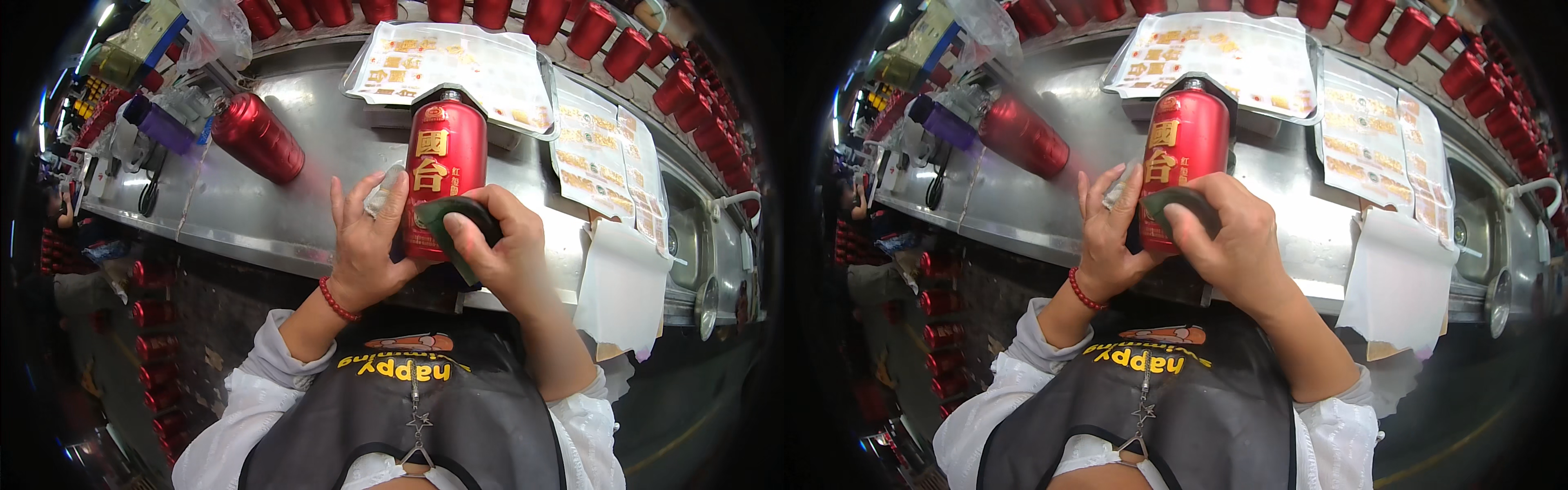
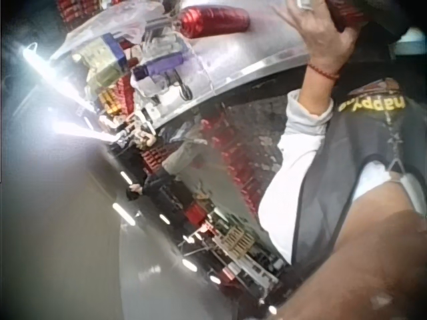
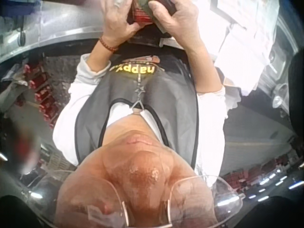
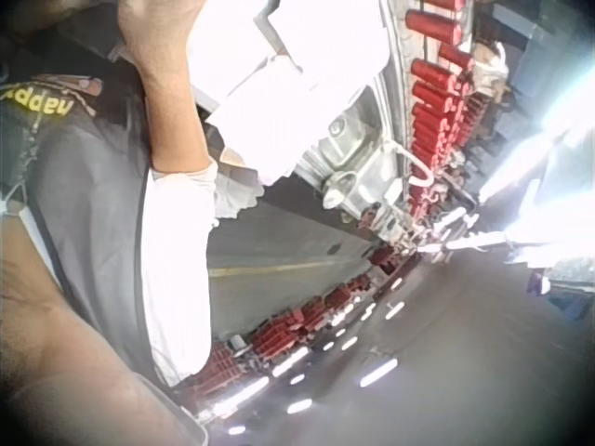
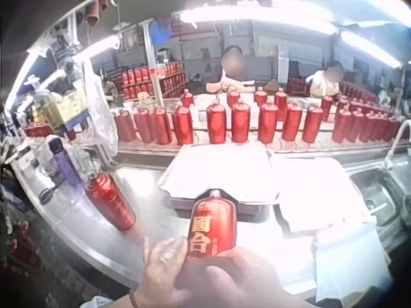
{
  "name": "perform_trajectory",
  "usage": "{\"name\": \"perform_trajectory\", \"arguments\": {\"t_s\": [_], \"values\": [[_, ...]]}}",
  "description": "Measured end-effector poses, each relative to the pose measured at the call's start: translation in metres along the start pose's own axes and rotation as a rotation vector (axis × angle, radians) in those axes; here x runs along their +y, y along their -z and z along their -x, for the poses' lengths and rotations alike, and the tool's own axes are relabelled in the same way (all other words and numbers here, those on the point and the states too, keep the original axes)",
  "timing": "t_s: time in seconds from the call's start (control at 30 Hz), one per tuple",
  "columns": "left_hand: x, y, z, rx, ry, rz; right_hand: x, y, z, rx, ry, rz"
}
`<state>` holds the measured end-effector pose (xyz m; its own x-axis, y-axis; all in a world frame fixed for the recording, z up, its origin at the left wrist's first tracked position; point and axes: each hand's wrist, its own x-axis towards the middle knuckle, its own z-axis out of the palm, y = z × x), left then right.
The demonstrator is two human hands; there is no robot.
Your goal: The person wipes a red metal can with a cloth, then applies a gold sticker to its surface. They then cut a sheet of gold stickers with scissors and continue applying stickers to the can.
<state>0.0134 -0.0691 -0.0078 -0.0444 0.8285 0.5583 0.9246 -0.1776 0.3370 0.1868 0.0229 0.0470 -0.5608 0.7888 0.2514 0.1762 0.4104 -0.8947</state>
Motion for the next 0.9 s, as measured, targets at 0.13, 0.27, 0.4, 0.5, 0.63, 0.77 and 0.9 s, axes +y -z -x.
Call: {"name": "perform_trajectory", "arguments": {"t_s": [0.13, 0.27, 0.4, 0.5, 0.63, 0.77, 0.9], "values": [[-0.009, -0.002, 0.007, -0.007, 0.018, 0.011, 0.035, 0.005, 0.009, 0.217, -0.28, -0.257], [-0.012, -0.014, 0.006, 0.003, 0.093, 0.167, 0.046, 0.01, 0.015, 0.381, -0.082, 0.008], [-0.011, 0.004, 0.001, -0.088, -0.006, -0.018, 0.02, 0.001, 0.02, 0.204, 0.541, 0.462], [-0.01, 0.005, -0.002, -0.062, 0.021, 0.05, 0.003, 0.015, 0.026, -0.117, 0.465, 0.183], [-0.014, -0.008, 0.003, -0.089, 0.096, 0.105, 0.017, 0.007, 0.02, 0.133, 0.509, 0.377], [-0.012, 0.007, -0.001, -0.078, -0.011, -0.054, 0.01, 0.007, 0.026, 0.12, 0.065, -0.079], [-0.012, -0.004, 0.0, -0.094, 0.106, 0.112, 0.028, 0.0, 0.02, 0.196, -0.193, -0.234]]}}
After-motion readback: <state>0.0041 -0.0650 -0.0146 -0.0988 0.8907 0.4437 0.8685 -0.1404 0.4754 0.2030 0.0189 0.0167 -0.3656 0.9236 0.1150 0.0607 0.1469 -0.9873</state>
